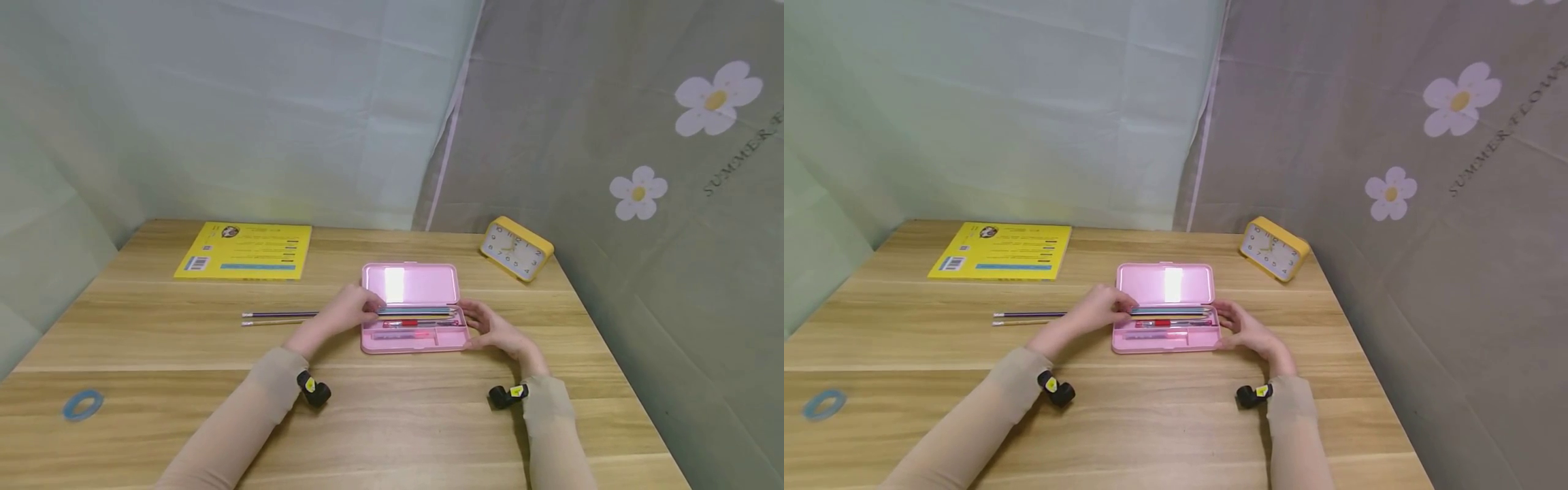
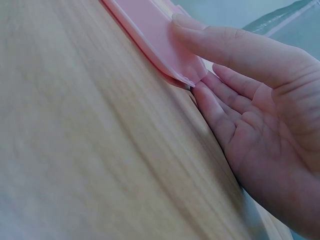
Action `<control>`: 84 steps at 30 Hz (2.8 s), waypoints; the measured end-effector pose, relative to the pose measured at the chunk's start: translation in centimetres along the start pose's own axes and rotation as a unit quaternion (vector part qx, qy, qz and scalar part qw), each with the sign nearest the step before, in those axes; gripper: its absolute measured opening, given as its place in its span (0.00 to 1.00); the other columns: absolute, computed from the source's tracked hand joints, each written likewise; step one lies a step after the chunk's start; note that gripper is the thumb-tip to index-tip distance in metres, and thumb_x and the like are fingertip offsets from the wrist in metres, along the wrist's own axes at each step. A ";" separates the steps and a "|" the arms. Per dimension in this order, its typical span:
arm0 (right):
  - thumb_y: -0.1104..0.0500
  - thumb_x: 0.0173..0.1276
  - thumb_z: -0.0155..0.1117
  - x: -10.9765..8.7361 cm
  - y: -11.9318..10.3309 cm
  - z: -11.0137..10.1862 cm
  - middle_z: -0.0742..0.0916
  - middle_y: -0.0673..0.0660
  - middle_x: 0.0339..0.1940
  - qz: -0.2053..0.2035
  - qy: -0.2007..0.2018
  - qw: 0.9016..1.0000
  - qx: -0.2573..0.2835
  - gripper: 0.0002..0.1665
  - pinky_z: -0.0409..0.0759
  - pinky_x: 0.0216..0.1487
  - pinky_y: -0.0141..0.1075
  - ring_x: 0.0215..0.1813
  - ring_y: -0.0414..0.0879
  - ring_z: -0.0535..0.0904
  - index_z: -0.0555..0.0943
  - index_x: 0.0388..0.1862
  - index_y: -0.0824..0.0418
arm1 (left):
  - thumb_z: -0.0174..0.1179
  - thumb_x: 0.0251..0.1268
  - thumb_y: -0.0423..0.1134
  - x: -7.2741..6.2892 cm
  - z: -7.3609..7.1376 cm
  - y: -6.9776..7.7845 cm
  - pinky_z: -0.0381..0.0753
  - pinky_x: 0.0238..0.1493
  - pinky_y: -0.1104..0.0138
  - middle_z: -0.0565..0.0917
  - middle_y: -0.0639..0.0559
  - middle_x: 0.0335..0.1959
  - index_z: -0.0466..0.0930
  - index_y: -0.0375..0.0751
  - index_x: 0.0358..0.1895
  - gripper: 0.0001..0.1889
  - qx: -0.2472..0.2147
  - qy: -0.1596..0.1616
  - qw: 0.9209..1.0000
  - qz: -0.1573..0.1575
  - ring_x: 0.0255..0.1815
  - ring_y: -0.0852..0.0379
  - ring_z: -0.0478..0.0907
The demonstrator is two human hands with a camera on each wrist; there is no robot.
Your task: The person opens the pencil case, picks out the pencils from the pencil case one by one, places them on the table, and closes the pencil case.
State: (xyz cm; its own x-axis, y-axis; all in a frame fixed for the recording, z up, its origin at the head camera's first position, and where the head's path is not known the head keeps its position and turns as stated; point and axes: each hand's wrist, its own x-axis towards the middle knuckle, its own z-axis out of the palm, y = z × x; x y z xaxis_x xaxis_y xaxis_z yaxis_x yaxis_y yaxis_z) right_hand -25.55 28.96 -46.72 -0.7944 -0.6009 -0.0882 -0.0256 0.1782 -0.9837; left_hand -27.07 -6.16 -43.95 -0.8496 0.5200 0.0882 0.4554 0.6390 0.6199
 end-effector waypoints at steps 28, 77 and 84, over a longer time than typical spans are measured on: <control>0.74 0.54 0.69 0.1 0.2 -0.1 0.54 0.74 0.76 -0.004 0.000 1.000 -0.002 0.55 0.68 0.65 0.22 0.76 0.71 0.50 0.47 0.75 0.73 | 0.68 0.57 0.30 0.6 0.3 0.8 0.84 0.47 0.63 0.86 0.48 0.37 0.85 0.37 0.50 0.16 0.028 -0.018 0.999 -0.022 0.39 0.57 0.81; 0.74 0.53 0.69 0.1 0.3 -0.1 0.55 0.73 0.77 -0.003 0.002 1.000 -0.002 0.56 0.68 0.65 0.22 0.77 0.69 0.51 0.47 0.75 0.73 | 0.69 0.55 0.30 -0.7 -0.7 1.2 0.85 0.45 0.64 0.88 0.47 0.36 0.84 0.34 0.49 0.16 0.009 0.027 1.000 0.011 0.39 0.55 0.83; 0.74 0.55 0.69 0.2 0.4 -0.2 0.54 0.73 0.77 -0.004 -0.001 1.000 -0.005 0.55 0.68 0.65 0.22 0.77 0.69 0.50 0.47 0.75 0.72 | 0.68 0.55 0.28 -1.9 -2.2 0.9 0.84 0.41 0.65 0.87 0.47 0.35 0.85 0.34 0.48 0.15 0.008 0.049 0.997 0.051 0.37 0.55 0.83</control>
State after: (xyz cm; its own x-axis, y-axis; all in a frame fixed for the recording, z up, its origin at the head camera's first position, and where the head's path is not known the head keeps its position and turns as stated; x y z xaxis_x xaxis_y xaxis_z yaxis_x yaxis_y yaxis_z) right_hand -25.83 29.11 -47.08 -0.7926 -0.6044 -0.0801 -0.0383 0.1806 -0.9828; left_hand -25.63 -7.84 -41.80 -0.8208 0.5245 0.2264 0.5439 0.5961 0.5907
